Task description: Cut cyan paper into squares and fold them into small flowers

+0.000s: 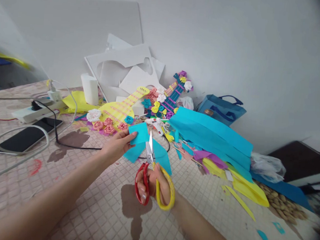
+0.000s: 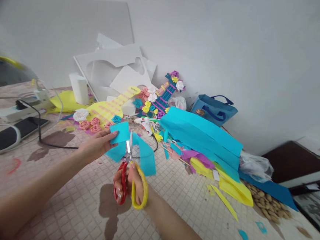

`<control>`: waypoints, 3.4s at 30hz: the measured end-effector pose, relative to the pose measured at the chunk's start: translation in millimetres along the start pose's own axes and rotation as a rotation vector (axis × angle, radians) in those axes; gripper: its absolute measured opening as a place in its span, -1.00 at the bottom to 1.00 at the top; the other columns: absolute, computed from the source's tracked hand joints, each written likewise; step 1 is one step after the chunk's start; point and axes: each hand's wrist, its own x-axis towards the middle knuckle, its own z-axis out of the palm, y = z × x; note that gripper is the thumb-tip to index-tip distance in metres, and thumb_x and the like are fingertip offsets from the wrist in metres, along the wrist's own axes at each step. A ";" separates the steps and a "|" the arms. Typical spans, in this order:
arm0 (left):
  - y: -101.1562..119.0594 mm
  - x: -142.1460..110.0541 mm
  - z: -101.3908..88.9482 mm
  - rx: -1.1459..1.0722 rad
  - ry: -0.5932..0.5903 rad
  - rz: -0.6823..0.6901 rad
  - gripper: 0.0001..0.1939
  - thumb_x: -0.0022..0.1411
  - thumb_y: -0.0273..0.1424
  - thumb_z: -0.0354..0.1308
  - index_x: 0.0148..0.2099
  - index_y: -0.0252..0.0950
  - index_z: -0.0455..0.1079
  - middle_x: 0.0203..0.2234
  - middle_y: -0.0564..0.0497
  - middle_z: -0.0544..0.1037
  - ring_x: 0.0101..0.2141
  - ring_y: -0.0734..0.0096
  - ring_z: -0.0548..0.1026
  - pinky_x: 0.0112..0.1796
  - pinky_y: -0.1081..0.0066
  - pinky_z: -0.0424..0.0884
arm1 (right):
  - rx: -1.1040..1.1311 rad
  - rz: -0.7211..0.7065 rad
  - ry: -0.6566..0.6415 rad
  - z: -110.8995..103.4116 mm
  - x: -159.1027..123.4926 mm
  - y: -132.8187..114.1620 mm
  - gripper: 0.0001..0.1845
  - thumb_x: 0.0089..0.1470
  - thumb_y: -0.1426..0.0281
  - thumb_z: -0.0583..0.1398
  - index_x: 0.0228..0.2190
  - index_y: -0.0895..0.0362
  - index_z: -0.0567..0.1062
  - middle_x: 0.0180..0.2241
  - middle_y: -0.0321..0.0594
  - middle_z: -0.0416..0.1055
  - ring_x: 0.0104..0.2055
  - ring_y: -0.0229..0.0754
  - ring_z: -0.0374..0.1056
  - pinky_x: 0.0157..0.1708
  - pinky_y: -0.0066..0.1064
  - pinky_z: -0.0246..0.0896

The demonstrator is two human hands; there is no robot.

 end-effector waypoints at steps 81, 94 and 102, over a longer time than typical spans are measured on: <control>-8.0 5.6 -13.4 0.241 -0.253 -0.090 -0.66 -0.04 -0.32 0.38 -0.23 -0.37 0.45 -0.40 -0.03 0.58 -0.47 0.40 0.52 -0.42 0.43 0.46 | 0.079 0.035 -0.033 -2.7 1.2 -8.3 -0.18 -0.14 -0.34 -0.10 -0.46 0.19 0.34 -0.67 -0.40 0.17 -0.70 -0.36 0.15 -0.68 -0.44 0.24; -7.7 6.5 -13.7 0.251 -0.244 -0.087 -0.62 -0.07 -0.30 0.39 -0.20 -0.35 0.45 -0.40 -0.01 0.56 -0.47 0.42 0.51 -0.39 0.39 0.47 | 0.105 0.014 -0.076 -12.0 5.6 0.2 -0.22 -0.17 -0.37 -0.17 -0.52 0.12 0.24 -0.71 -0.45 0.10 -0.74 -0.38 0.03 -0.72 -0.47 0.17; -9.9 7.8 -16.7 0.234 -0.245 -0.099 -0.68 -0.04 -0.37 0.38 -0.23 -0.36 0.42 -0.42 0.00 0.56 -0.48 0.44 0.51 -0.35 0.39 0.46 | 0.072 -0.004 -0.068 -11.8 3.3 0.7 -0.18 -0.09 -0.33 -0.29 -0.45 0.13 0.28 -0.66 -0.41 0.12 -0.69 -0.34 0.05 -0.65 -0.46 0.13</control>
